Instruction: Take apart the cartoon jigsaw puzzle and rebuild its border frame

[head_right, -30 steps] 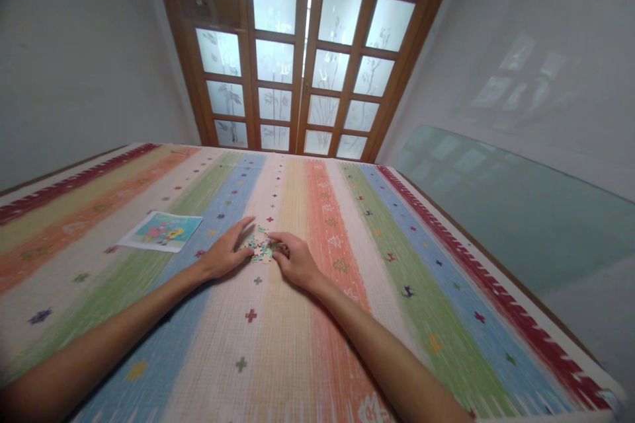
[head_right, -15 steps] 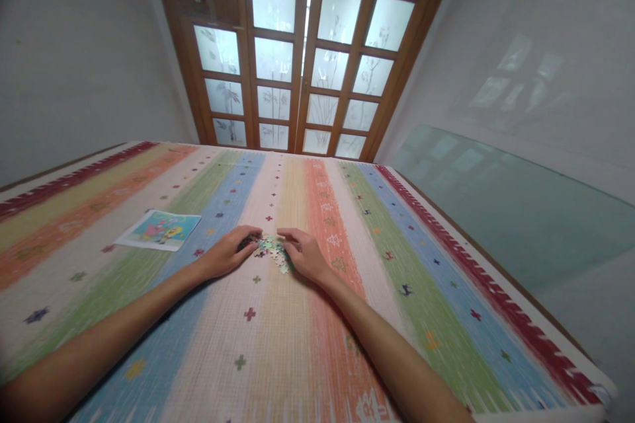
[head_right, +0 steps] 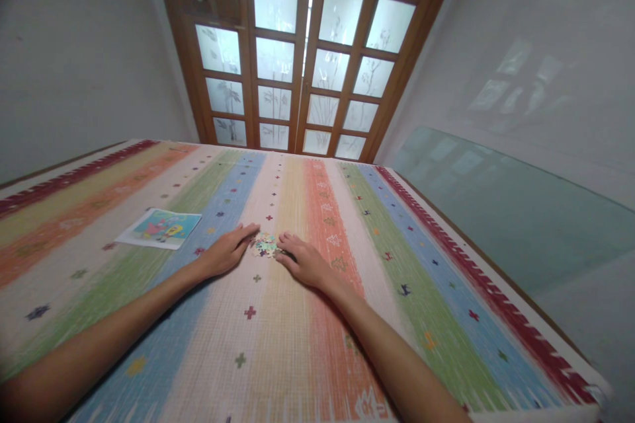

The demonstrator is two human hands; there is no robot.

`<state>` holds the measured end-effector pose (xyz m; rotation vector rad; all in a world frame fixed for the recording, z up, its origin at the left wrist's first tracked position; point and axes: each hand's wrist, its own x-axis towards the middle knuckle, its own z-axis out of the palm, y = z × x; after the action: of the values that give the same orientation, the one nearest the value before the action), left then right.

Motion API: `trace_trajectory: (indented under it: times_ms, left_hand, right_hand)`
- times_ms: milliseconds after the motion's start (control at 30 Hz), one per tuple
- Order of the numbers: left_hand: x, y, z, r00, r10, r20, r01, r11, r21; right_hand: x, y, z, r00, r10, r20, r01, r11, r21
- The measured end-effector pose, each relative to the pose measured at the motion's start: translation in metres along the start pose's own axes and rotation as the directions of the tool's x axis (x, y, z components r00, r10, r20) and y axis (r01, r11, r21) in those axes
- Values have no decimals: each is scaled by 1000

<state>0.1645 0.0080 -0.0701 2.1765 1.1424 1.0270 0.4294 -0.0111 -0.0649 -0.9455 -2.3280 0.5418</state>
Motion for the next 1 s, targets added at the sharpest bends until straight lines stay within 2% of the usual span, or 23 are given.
trace_trajectory:
  times_ms: [167,300,500,633,800,900,1000]
  left_hand:
    - [1,5,-4,998,-48,-29,45,991,-123]
    - [4,4,-12,992,-104,-73,80,958,-274]
    - [7,-3,-17,979,-199,-34,148,820,-553]
    - [8,-7,-19,963,-268,-18,185,713,-677]
    - [10,-9,-23,945,-326,1,217,625,-750]
    - [10,-9,-25,941,-338,13,230,612,-757]
    - [11,-10,-26,942,-337,-5,221,627,-747]
  right_hand:
    - [6,-5,6,996,5,-87,6,992,124]
    - [13,-12,9,993,49,-108,-29,984,177]
    - [18,-21,12,991,58,-124,-29,974,225]
    - [17,-20,7,991,76,-111,-48,971,236]
    - [11,-18,7,999,49,-22,-45,985,167]
    - [12,-22,13,1000,3,18,-5,991,133]
    - [23,-29,22,1000,20,5,-21,976,217]
